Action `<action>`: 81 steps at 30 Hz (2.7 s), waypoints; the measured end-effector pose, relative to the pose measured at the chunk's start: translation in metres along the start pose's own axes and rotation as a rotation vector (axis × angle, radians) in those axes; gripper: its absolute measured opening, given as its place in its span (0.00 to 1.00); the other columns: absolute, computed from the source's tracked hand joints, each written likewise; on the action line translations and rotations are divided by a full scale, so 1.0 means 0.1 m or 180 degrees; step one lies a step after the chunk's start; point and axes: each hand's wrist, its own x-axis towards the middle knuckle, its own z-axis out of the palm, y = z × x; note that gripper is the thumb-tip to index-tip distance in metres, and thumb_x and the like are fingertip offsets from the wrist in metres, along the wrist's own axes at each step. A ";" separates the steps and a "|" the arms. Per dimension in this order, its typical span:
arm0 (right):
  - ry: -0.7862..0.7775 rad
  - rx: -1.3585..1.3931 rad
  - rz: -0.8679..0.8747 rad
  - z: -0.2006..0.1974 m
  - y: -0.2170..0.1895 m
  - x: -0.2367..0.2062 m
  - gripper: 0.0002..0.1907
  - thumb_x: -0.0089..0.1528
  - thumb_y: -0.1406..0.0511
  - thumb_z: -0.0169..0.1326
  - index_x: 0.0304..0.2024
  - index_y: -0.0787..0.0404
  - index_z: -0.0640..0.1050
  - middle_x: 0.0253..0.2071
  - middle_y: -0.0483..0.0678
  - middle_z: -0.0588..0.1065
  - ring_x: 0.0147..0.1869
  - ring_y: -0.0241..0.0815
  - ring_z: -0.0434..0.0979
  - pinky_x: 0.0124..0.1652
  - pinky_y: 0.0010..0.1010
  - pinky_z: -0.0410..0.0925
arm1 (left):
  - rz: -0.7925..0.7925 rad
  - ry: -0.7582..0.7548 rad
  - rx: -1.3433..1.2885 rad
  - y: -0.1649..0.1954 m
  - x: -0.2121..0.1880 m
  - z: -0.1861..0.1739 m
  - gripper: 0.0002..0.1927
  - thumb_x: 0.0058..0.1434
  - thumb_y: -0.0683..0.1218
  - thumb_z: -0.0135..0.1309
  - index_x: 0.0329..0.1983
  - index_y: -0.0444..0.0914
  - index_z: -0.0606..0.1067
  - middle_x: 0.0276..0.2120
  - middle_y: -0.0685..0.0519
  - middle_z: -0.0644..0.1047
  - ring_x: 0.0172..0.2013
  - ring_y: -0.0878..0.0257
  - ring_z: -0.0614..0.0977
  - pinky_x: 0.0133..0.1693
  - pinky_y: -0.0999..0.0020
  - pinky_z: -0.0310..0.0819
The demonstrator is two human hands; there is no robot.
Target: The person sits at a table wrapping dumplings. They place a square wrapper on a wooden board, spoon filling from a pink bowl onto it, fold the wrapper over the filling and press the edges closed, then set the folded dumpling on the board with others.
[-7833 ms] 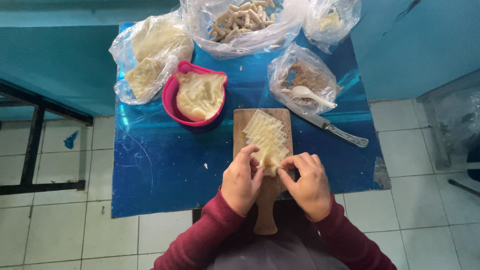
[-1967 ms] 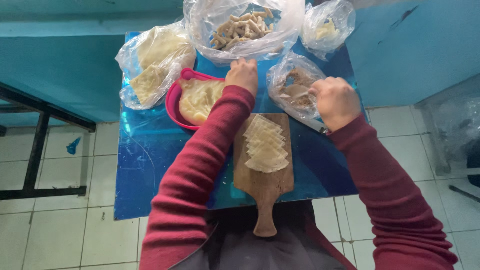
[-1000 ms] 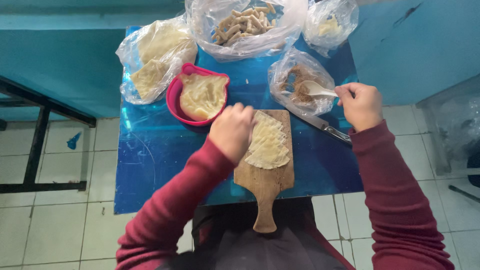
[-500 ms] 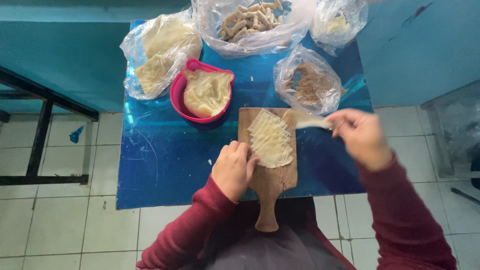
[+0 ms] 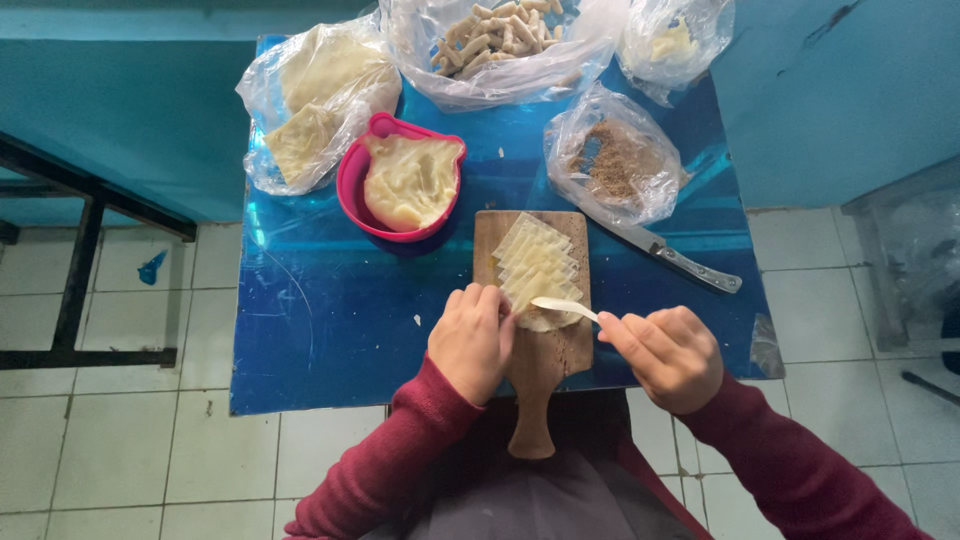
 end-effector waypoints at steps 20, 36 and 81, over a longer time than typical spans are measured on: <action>0.0613 -0.0809 0.1716 0.32 0.56 0.42 0.12 0.59 0.63 0.65 0.43 0.61 0.80 0.44 0.56 0.75 0.45 0.57 0.73 0.43 0.45 0.67 | 0.0407 0.0224 -0.0909 0.10 0.01 0.19 0.16 0.64 0.37 0.52 0.55 0.35 0.72 0.38 0.47 0.79 0.40 0.49 0.80 0.44 0.57 0.74; -0.0168 0.1614 0.2776 0.46 -0.29 0.16 0.07 0.57 0.67 0.64 0.35 0.62 0.78 0.32 0.47 0.78 0.38 0.43 0.78 0.40 0.33 0.72 | 0.0403 0.0165 -0.0432 0.12 0.03 0.18 0.07 0.60 0.40 0.56 0.42 0.38 0.76 0.38 0.47 0.77 0.41 0.48 0.75 0.45 0.57 0.71; -0.0516 0.1219 0.2080 0.53 -0.16 0.29 0.03 0.57 0.64 0.62 0.30 0.56 0.83 0.33 0.41 0.78 0.40 0.45 0.73 0.42 0.37 0.64 | 0.0820 -0.0536 0.0006 -0.01 0.21 0.14 0.06 0.61 0.44 0.54 0.37 0.37 0.74 0.36 0.48 0.75 0.42 0.49 0.75 0.44 0.58 0.72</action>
